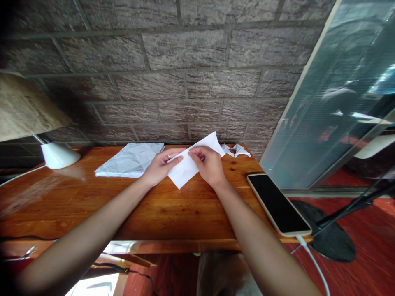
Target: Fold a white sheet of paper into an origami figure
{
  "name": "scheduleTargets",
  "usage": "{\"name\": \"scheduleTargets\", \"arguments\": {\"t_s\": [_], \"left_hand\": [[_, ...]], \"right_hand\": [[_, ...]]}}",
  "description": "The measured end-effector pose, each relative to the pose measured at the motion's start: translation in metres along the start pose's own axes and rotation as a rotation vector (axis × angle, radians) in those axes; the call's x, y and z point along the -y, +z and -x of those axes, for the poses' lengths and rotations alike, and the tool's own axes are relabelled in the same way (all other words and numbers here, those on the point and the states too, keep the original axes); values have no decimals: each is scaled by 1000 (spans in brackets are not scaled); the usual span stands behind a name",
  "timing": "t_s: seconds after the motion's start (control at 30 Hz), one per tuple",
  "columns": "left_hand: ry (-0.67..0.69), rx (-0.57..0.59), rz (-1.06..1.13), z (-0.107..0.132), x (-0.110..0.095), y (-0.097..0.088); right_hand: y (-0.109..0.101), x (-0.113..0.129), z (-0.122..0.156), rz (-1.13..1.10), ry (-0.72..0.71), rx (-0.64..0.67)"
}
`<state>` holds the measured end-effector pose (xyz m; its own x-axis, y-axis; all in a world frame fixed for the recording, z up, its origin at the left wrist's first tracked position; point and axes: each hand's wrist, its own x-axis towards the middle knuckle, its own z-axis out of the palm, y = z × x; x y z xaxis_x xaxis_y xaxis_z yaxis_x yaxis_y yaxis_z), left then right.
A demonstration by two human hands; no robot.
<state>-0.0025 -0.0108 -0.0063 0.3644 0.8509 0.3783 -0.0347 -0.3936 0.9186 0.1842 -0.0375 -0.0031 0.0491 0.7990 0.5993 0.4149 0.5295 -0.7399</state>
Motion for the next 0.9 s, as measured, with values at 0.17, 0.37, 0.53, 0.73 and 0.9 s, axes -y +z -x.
{"name": "scheduleTargets", "arguments": {"t_s": [0.17,0.37,0.53,0.73,0.9], "left_hand": [[8,0,7,0,0,1],[11,-15,32,1,1,1],[11,-27,47,1,3,0],[-44,52,98,-1,4,-4],[-80,57,145,1,-2,-4]], "right_hand": [[2,-1,-1,-101,71,4],[2,-1,-1,-225,151,17],[2,2,-2,-328,201,29],[0,4,-3,-371,225,32],[1,7,-2,-359,218,44]]}}
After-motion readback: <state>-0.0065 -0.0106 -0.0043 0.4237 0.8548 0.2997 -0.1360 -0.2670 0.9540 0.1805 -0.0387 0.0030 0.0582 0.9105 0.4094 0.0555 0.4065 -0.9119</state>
